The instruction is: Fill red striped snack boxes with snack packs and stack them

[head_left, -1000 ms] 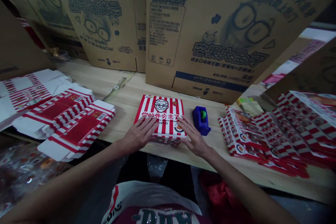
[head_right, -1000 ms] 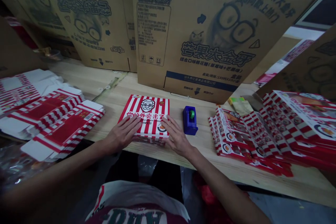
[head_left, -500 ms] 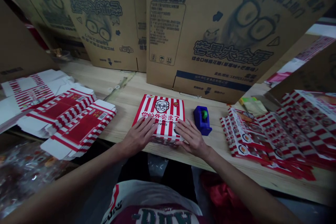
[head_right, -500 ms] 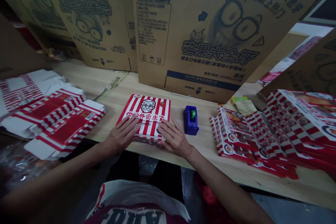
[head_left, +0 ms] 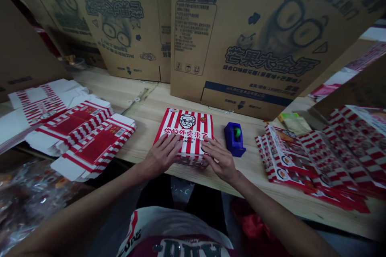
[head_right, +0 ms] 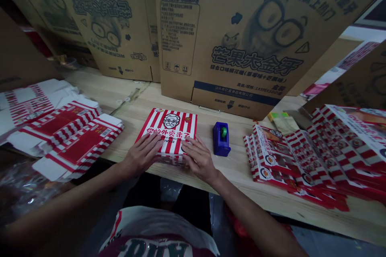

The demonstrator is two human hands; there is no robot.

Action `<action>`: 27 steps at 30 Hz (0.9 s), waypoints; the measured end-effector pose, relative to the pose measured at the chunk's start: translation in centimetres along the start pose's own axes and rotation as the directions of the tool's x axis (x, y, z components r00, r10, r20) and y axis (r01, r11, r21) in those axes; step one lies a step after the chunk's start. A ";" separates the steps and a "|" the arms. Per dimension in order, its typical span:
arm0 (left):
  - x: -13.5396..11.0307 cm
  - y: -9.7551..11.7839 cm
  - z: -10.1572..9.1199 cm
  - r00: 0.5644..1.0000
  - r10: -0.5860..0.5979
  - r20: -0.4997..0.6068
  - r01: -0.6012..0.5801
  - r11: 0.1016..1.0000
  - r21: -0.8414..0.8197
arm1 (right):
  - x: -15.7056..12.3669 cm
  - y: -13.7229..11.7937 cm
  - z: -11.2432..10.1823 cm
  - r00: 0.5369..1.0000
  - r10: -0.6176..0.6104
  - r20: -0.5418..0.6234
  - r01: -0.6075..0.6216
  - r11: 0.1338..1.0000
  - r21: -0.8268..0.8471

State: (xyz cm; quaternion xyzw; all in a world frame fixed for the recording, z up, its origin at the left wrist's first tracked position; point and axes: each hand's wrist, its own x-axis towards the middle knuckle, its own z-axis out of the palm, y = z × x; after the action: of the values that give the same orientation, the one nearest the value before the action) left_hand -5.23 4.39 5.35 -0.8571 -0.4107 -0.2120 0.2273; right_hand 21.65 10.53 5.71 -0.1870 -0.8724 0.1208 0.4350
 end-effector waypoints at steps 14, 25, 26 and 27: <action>0.3 0.1 -0.3 0.999 0.007 -0.045 -0.008 0.999 -0.037 | -0.3 0.4 -0.7 0.988 -0.126 0.086 0.129 0.991 -0.027; 2.1 0.1 -1.3 0.999 -0.033 -0.029 0.029 0.991 -0.131 | -0.6 1.5 0.0 1.000 -0.016 0.011 0.017 0.995 -0.097; 2.9 0.0 -1.5 0.998 -0.055 0.015 0.057 0.986 -0.154 | -0.8 1.6 0.4 0.997 0.068 -0.048 -0.072 0.994 -0.085; 4.0 -0.1 -1.7 0.995 -0.077 0.065 0.087 0.983 -0.164 | -1.0 1.6 0.8 0.983 0.150 -0.103 -0.158 0.985 -0.065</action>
State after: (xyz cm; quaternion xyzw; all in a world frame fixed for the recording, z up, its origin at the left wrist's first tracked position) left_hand -3.32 5.90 8.88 -0.8613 -0.4330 -0.2295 0.1339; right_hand 21.88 11.51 3.89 -0.2754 -0.8370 0.1129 0.4592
